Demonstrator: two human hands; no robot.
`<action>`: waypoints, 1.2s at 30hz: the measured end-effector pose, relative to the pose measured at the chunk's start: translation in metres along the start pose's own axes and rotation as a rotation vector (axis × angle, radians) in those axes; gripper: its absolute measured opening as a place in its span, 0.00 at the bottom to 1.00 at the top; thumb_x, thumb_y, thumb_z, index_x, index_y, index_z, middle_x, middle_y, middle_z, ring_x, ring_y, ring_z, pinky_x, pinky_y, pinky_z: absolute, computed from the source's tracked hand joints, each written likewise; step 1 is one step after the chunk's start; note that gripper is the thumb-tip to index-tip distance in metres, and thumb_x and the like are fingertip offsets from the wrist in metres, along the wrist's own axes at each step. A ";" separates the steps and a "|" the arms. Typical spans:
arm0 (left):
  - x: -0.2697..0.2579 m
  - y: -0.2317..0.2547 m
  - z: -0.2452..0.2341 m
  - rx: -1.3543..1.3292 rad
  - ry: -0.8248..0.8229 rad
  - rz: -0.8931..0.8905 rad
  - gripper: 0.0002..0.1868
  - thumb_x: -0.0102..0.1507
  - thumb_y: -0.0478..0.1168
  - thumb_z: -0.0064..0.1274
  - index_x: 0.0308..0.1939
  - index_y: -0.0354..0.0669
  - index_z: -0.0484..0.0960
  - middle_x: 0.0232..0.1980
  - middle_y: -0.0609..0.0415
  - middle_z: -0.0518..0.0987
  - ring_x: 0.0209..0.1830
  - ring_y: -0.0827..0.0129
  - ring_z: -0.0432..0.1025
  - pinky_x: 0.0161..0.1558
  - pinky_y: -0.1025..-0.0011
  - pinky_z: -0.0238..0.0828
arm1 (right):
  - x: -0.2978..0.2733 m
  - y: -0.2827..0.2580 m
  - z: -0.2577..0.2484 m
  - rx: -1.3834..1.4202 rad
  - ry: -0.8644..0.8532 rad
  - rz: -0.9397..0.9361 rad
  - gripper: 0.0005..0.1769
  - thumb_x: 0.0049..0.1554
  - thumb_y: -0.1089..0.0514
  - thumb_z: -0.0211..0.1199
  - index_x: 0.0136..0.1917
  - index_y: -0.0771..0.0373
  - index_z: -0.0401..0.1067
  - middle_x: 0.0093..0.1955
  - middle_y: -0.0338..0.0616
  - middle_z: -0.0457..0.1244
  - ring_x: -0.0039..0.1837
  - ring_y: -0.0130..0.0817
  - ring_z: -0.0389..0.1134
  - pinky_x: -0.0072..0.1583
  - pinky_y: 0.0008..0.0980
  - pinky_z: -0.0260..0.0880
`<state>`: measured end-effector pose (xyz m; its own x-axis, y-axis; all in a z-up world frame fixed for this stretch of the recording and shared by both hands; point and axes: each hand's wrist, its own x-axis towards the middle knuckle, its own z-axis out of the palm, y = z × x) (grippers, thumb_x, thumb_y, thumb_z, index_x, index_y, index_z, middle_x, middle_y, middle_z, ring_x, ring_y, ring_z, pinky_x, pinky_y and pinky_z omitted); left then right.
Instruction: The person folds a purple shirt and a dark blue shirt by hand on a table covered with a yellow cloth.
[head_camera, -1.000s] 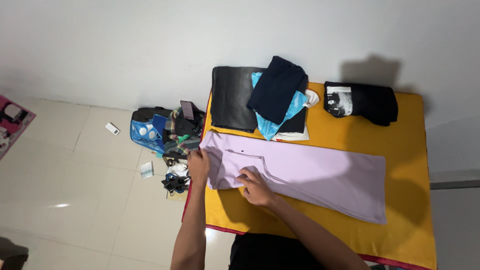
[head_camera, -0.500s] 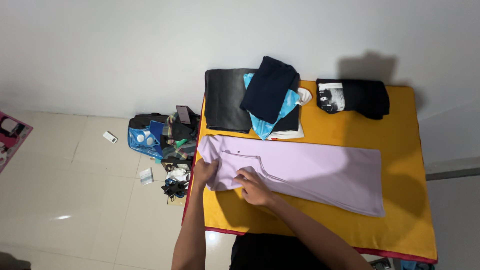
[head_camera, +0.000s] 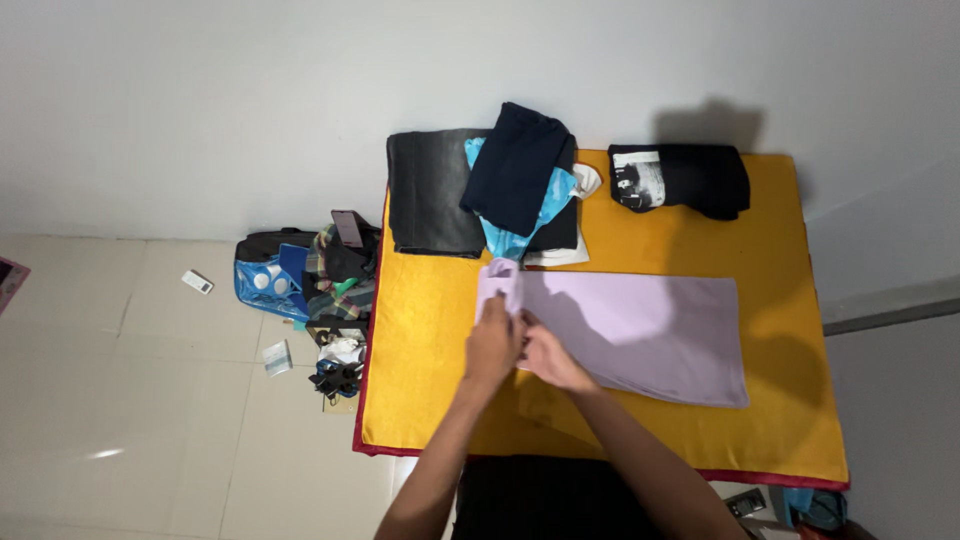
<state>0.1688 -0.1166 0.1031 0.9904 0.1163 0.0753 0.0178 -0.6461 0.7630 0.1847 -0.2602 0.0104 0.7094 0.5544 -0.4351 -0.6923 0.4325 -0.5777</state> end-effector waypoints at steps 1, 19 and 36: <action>-0.002 0.006 0.014 -0.001 -0.055 -0.033 0.26 0.64 0.42 0.53 0.63 0.33 0.70 0.50 0.34 0.79 0.38 0.37 0.76 0.38 0.44 0.72 | -0.010 -0.006 -0.009 0.178 -0.064 -0.027 0.22 0.57 0.49 0.45 0.63 0.49 0.68 0.58 0.41 0.66 0.56 0.36 0.69 0.53 0.42 0.72; -0.084 -0.021 0.053 -0.012 -0.540 0.430 0.19 0.54 0.39 0.56 0.49 0.43 0.80 0.71 0.47 0.69 0.65 0.52 0.70 0.61 0.55 0.69 | -0.021 -0.032 -0.072 -0.621 0.429 -0.374 0.22 0.63 0.54 0.55 0.62 0.73 0.71 0.54 0.43 0.69 0.55 0.30 0.68 0.58 0.31 0.68; -0.067 -0.033 0.042 -0.080 0.178 0.152 0.16 0.62 0.41 0.55 0.51 0.39 0.75 0.48 0.40 0.78 0.49 0.43 0.73 0.53 0.56 0.70 | -0.046 -0.048 -0.091 -0.873 0.659 -0.321 0.39 0.52 0.56 0.70 0.71 0.66 0.55 0.53 0.50 0.69 0.52 0.40 0.72 0.53 0.39 0.73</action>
<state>0.1076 -0.1345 0.0463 0.9407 0.1582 0.3001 -0.1478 -0.6051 0.7823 0.1972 -0.3712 -0.0053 0.9472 -0.0855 -0.3091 -0.3203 -0.2988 -0.8990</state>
